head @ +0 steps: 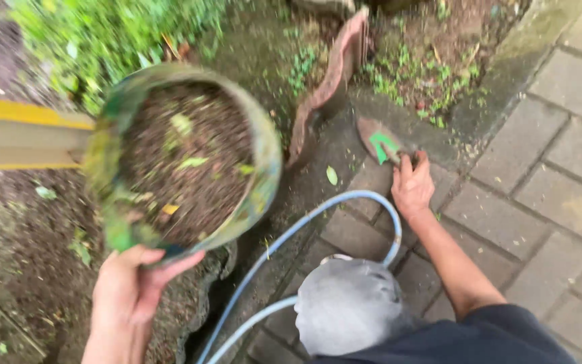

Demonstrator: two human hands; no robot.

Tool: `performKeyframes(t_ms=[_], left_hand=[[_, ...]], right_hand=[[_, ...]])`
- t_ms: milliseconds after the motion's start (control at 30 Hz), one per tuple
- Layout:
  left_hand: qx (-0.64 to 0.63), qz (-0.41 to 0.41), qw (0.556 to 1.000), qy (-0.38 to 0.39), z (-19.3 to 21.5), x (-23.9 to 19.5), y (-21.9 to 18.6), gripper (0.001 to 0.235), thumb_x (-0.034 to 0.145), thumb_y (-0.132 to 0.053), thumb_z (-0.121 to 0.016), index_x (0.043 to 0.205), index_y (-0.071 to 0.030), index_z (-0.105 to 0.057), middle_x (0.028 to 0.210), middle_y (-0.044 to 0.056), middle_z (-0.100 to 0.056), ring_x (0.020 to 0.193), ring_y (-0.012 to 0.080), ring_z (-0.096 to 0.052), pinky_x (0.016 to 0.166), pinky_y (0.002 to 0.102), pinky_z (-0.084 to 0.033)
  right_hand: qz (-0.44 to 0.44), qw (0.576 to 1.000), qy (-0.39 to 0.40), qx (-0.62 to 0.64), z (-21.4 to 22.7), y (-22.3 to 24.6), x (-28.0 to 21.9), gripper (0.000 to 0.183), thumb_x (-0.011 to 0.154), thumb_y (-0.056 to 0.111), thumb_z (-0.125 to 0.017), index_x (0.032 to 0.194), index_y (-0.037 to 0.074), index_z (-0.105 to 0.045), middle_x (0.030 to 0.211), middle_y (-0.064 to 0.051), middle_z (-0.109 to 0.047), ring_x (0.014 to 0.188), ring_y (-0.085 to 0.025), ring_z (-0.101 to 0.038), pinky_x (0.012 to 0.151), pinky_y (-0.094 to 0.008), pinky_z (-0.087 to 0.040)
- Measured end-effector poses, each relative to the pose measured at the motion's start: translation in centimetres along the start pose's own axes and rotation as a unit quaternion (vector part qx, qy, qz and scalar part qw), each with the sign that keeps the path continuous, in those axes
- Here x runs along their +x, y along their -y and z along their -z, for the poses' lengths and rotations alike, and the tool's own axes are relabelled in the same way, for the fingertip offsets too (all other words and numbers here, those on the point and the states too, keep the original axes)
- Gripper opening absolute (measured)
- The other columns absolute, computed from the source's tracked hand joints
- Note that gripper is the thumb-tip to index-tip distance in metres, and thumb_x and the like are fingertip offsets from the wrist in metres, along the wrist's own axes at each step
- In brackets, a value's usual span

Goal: The person uses a small hand trowel to loosen soil and remove weeds from a narrow garden bed along a paved walkway. They repeatedly scrape the soil, pull out weeds by hand, and place the debris into a nearby bucket.

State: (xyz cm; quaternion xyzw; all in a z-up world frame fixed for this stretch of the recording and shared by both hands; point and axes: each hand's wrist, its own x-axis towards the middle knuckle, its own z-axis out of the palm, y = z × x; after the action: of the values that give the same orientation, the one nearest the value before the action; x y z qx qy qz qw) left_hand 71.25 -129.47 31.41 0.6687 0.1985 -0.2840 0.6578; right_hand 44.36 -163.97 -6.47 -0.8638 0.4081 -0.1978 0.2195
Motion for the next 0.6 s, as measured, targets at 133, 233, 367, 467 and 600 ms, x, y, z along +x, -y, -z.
performKeyframes(t_ms=[133, 233, 367, 467, 600], left_hand=[[0.033, -0.009, 0.999, 0.030, -11.9, 4.8, -4.6, 0.073, 0.071, 0.013, -0.047, 0.141, -0.009, -0.042, 0.129, 0.014, -0.046, 0.110, 0.0400, -0.062, 0.076, 0.063, -0.058], [0.045, -0.025, 0.997, 0.057, -19.3, 9.1, -8.4, 0.077, 0.071, 0.011, -0.044, 0.144, -0.013, -0.037, 0.154, 0.026, -0.027, 0.125, 0.0585, -0.057, 0.077, 0.058, -0.060], [0.031, -0.055, 0.994, 0.089, -27.4, 16.3, -14.3, 0.068, 0.076, 0.005, -0.047, 0.141, -0.009, -0.028, 0.157, 0.025, -0.013, 0.130, 0.0685, -0.051, 0.079, 0.063, -0.061], [-0.007, -0.056, 0.995, 0.079, -33.1, 24.0, -19.5, 0.052, 0.084, -0.004, -0.047, 0.134, 0.002, -0.034, 0.152, 0.037, -0.023, 0.118, 0.0759, -0.046, 0.077, 0.072, -0.059], [-0.037, -0.123, 0.984, 0.121, -39.4, 41.7, -25.1, 0.053, 0.087, -0.037, -0.056, 0.119, 0.002, -0.040, 0.141, 0.035, -0.035, 0.108, 0.0702, -0.053, 0.069, 0.080, -0.058]], right_hand=[[0.048, 0.997, -0.008, -0.059, -3.9, 0.3, 1.3, 0.050, 0.087, 0.017, -0.074, 0.135, 0.006, -0.061, 0.144, -0.026, -0.050, 0.120, -0.045, -0.056, 0.098, -0.053, -0.048], [0.028, 0.995, 0.015, -0.097, -4.2, 1.5, 2.4, 0.045, 0.093, 0.021, -0.070, 0.132, 0.003, -0.057, 0.153, -0.024, -0.049, 0.128, -0.042, -0.054, 0.109, -0.055, -0.043], [0.021, 0.989, -0.013, -0.147, -3.7, 2.3, 2.2, 0.059, 0.091, 0.028, -0.065, 0.139, -0.003, -0.053, 0.151, -0.026, -0.050, 0.128, -0.042, -0.053, 0.109, -0.056, -0.041], [0.022, 0.985, 0.012, -0.173, -3.5, 2.4, 2.9, 0.058, 0.094, 0.030, -0.063, 0.141, -0.002, -0.054, 0.150, -0.021, -0.053, 0.132, -0.037, -0.053, 0.113, -0.054, -0.040], [0.014, 0.979, 0.033, -0.201, -3.4, 2.6, 3.4, 0.058, 0.091, 0.031, -0.063, 0.139, -0.001, -0.056, 0.147, -0.019, -0.054, 0.130, -0.034, -0.054, 0.111, -0.053, -0.041]])
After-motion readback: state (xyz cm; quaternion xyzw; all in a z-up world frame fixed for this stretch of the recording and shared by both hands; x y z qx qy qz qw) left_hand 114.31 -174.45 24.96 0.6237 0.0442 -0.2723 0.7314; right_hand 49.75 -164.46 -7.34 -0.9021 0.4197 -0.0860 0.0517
